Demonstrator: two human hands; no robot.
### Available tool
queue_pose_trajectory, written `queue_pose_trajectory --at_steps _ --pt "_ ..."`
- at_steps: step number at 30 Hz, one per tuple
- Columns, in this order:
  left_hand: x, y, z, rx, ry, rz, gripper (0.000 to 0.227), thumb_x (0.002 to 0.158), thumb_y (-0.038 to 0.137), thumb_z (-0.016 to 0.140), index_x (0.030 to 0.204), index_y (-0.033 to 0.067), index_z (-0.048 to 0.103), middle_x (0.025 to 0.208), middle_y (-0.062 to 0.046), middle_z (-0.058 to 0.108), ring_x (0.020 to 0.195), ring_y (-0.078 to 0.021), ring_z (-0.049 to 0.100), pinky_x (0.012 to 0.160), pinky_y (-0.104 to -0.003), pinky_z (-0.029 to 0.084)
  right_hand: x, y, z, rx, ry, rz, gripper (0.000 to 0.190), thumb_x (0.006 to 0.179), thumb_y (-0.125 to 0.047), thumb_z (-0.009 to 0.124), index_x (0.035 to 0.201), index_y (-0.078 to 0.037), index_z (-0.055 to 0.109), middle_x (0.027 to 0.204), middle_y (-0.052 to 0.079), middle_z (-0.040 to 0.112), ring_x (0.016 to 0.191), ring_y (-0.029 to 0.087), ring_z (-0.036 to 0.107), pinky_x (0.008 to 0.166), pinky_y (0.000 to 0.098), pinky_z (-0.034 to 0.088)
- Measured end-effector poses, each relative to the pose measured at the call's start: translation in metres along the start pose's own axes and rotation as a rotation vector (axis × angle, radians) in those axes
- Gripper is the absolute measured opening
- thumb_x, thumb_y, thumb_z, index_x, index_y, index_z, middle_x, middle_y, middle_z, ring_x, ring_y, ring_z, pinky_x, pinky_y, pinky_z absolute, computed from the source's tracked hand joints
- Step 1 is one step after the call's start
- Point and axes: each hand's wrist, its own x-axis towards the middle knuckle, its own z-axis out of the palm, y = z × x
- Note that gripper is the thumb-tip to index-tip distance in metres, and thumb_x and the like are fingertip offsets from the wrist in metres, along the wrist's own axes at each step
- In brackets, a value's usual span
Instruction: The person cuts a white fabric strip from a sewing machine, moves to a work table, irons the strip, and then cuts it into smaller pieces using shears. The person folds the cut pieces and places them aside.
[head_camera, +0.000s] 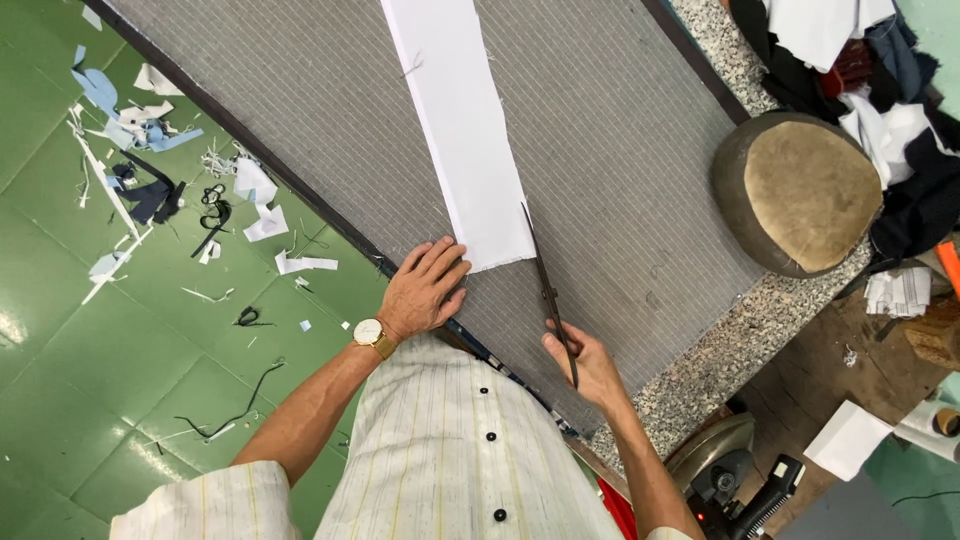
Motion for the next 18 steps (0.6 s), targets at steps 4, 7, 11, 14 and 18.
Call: queue_pose_trajectory --at_steps 4,7,11,14,18 --pt "0.001 -0.001 -0.002 -0.01 -0.013 -0.001 0.038 0.101 0.038 0.054 0.13 0.0161 0.065 0.141 -0.009 0.06 0.14 -0.0263 0.051 0.119 -0.044 0.036 0.007 0.009 0.004 -0.029 0.013 -0.011 0.047 0.095 -0.035 0.073 0.127 -0.001 0.07 0.046 0.008 0.06 0.035 0.014 0.057 0.035 0.0238 0.043" --pt "0.001 -0.001 -0.002 -0.006 -0.01 0.0 0.037 0.101 0.038 0.054 0.129 0.0158 0.064 0.141 -0.01 0.06 0.141 -0.0269 0.051 0.119 -0.044 0.036 0.006 0.005 0.006 0.014 0.01 -0.024 0.041 0.096 -0.027 0.074 0.125 0.002 0.07 0.044 0.009 0.057 0.033 0.015 0.054 0.034 0.0241 0.041" --pt "-0.001 -0.002 0.001 -0.015 -0.016 -0.002 0.038 0.1 0.038 0.054 0.129 0.015 0.064 0.143 -0.011 0.059 0.142 -0.028 0.049 0.12 -0.046 0.035 0.009 0.0 0.003 0.016 0.006 0.005 0.044 0.095 -0.031 0.073 0.123 0.003 0.07 0.046 0.009 0.059 0.034 0.015 0.056 0.034 0.0249 0.042" --pt "-0.002 -0.002 0.001 -0.016 -0.021 -0.003 0.038 0.101 0.038 0.054 0.13 0.015 0.064 0.143 -0.011 0.059 0.142 -0.0278 0.05 0.119 -0.046 0.035 0.014 -0.012 0.004 0.012 0.006 0.007 0.046 0.096 -0.033 0.072 0.123 0.003 0.07 0.046 0.007 0.058 0.035 0.014 0.055 0.034 0.0243 0.041" --pt "-0.001 -0.002 0.001 -0.016 -0.02 -0.008 0.038 0.101 0.038 0.053 0.13 0.0153 0.064 0.142 -0.01 0.059 0.142 -0.0272 0.05 0.119 -0.045 0.035 0.023 -0.033 0.008 0.039 0.016 -0.033 0.047 0.095 -0.033 0.073 0.122 0.005 0.069 0.046 0.008 0.057 0.034 0.015 0.055 0.032 0.0242 0.04"
